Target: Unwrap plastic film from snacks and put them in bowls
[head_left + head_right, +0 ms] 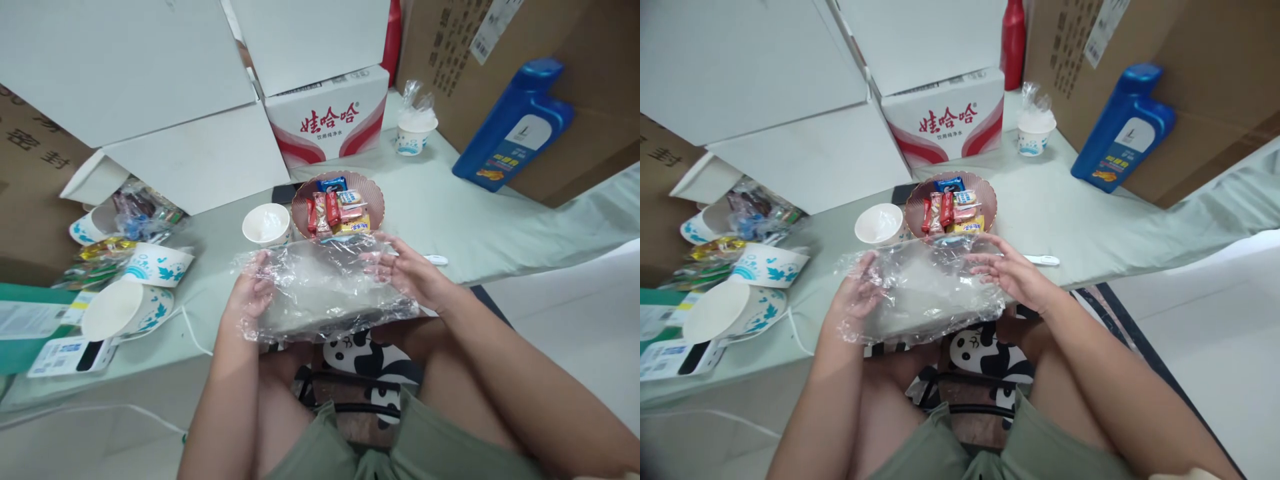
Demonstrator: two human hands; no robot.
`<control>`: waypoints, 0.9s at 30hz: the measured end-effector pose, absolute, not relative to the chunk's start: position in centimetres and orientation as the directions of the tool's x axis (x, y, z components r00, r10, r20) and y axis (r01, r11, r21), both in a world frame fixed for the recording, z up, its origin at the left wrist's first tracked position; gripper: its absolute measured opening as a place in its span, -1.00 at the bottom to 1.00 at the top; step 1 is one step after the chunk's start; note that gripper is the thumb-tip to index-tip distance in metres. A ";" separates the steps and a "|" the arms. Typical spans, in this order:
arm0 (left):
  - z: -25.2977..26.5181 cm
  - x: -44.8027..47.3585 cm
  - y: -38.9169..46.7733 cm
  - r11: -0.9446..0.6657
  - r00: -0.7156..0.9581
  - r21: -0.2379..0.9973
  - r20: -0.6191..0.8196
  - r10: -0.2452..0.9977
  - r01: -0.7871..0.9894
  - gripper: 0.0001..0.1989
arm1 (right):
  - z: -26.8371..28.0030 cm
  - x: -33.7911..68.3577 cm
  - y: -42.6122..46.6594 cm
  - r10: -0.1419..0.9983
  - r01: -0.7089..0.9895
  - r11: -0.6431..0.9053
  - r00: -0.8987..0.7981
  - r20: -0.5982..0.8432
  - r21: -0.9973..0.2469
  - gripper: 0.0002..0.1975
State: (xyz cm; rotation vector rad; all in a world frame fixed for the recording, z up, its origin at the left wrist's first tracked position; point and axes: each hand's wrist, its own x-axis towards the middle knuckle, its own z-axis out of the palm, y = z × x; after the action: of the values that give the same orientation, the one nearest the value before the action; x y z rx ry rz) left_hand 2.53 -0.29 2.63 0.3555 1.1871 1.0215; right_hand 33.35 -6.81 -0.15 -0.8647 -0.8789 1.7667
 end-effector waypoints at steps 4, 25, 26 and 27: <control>2.3 2.8 -0.6 0.472 -0.008 0.775 -0.524 0.852 -0.420 -0.86 | 1.0 33.1 -6.8 0.936 -0.547 -0.323 -0.303 -0.177 -0.772 -0.30; -0.2 3.4 -0.6 -0.019 -0.179 0.997 0.005 0.984 -0.075 -0.66 | 1.8 33.1 -7.5 0.909 -0.472 -0.405 -0.119 -0.399 -0.783 -0.38; -0.1 3.4 -0.7 -0.015 -0.181 0.997 0.001 0.984 -0.076 -0.67 | 1.8 33.1 -7.6 0.911 -0.457 -0.403 -0.121 -0.393 -0.793 -0.36; -0.1 3.4 -0.7 -0.014 -0.182 0.997 0.000 0.983 -0.076 -0.68 | 1.7 33.1 -7.6 0.909 -0.417 -0.413 -0.128 -0.397 -0.810 -0.36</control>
State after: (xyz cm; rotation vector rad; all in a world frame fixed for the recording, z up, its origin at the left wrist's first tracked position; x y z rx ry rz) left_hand 3.38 -0.69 -0.06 1.0643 1.2801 1.3829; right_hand 33.12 -7.60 1.69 -1.1310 -0.6521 1.7191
